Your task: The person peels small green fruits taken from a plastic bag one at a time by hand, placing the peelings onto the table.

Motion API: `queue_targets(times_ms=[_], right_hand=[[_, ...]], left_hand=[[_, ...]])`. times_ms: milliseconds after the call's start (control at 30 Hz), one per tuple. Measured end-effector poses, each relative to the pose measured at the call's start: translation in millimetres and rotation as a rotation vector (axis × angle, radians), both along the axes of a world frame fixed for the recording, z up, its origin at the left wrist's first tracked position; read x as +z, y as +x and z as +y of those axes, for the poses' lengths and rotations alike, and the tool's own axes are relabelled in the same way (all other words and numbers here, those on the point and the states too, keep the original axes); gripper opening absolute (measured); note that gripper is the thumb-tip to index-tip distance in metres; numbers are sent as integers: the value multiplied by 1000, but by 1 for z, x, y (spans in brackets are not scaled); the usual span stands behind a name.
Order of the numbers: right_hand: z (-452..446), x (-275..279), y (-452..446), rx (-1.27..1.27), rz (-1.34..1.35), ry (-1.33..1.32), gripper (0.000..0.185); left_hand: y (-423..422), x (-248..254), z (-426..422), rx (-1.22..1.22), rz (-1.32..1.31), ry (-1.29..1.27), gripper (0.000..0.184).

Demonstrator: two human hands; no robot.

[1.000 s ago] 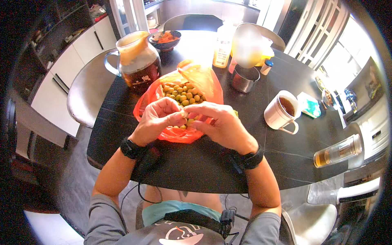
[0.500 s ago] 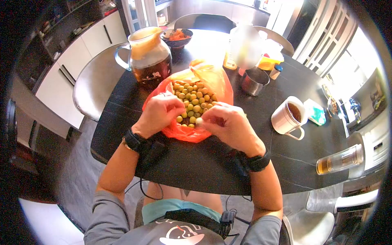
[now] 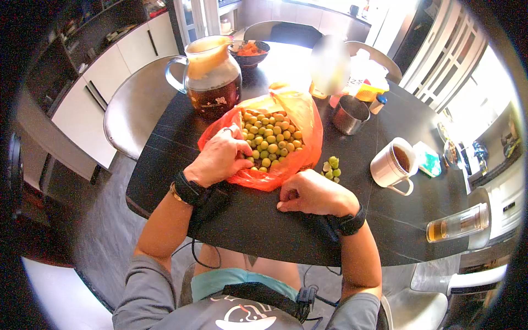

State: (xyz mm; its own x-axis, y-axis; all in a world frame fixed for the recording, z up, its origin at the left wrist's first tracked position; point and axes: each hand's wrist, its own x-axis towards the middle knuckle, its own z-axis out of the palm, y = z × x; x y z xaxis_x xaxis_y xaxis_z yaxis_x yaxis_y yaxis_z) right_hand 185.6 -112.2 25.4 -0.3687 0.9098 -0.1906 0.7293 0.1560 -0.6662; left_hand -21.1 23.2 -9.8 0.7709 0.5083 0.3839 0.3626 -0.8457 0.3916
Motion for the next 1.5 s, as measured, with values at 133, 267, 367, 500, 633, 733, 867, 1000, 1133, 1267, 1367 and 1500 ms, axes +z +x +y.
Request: queue_targets(times_ms=[133,267,367,500,633,733,867,1000,1133,1267,1367,1500], right_hand=[[0,2,-2,21,3,-7,16],[-8,27,-14,71,208,61,14],[-19,38,-22,274,533,182,14],[-41,68,-44,519,796,344,25],[-54,74,-63,597,983,457,20],[-57,63,-75,632,1086,510,22],[-41,79,-56,751,936,428,25],[-9,70,-17,257,301,509,23],[23,19,-4,-107,133,659,19],[22,13,-11,-350,197,602,19],[24,6,-12,-390,254,587,17],[29,-5,-11,-440,308,481,16]], left_hand=[[1,-3,2,-26,-16,14,16],[4,-5,6,-48,-90,-36,16],[7,-2,4,-25,-164,-68,17],[9,-2,6,-13,-234,-191,16],[10,-3,7,-7,-241,-185,15],[10,-2,8,-18,-238,-197,15],[10,0,5,-18,-256,-229,15],[13,-1,6,-1,-359,-219,15],[17,3,-1,-149,-507,-805,19],[17,8,-7,-251,-530,-1001,23],[17,1,-2,-336,-553,-1006,24],[16,2,-2,-308,-533,-1001,25]])
